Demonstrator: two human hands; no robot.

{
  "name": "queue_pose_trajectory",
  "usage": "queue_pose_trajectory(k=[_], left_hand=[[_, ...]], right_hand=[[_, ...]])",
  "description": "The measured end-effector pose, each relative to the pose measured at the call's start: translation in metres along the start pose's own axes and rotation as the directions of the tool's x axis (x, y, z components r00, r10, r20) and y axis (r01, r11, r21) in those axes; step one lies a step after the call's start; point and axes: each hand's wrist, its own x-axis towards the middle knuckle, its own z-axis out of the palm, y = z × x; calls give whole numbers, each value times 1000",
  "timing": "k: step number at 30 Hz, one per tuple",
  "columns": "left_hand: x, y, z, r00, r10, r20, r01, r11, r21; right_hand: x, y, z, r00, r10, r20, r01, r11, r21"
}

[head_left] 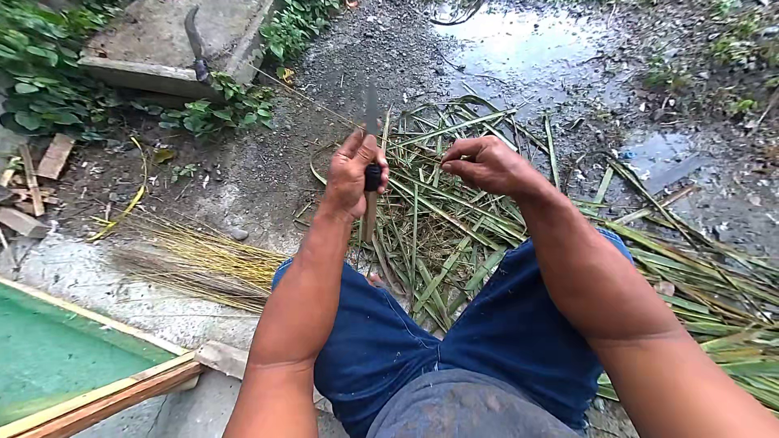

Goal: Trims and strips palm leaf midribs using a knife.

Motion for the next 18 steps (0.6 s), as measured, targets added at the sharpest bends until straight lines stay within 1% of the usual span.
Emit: queue_pose_trajectory(k=[2, 4, 5, 7, 9, 10, 14, 18], left_hand=[[-4, -10, 11, 995, -61, 81, 59, 998, 35], [-3, -13, 14, 990, -94, 108, 90, 995, 41], [0, -10, 9, 993, -75, 89, 72, 997, 36], [7, 5, -10, 1000, 9, 5, -9, 1000, 3], [10, 19, -26, 992, 84, -93, -87, 996, -29], [9, 22, -30, 987, 109, -119, -116, 992, -46], [5, 19, -27, 984, 119, -136, -125, 991, -42], [5, 27, -40, 970, 152, -188, -164, 985, -48]], right_hand=[[1, -1, 1, 1000, 1, 1, -1, 1000, -12], [0, -1, 0, 1000, -8, 11, 8, 1000, 3], [-2, -2, -2, 1000, -11, 23, 10, 1000, 11], [-6, -1, -9, 999, -14, 30, 14, 1000, 1], [-9, 2, -15, 1000, -13, 13, 13, 1000, -12], [-9, 3, -18, 1000, -15, 7, 15, 1000, -22], [-10, 6, -21, 1000, -4, 2, 4, 997, -75], [-13, 7, -26, 999, -37, -2, 37, 996, -80]])
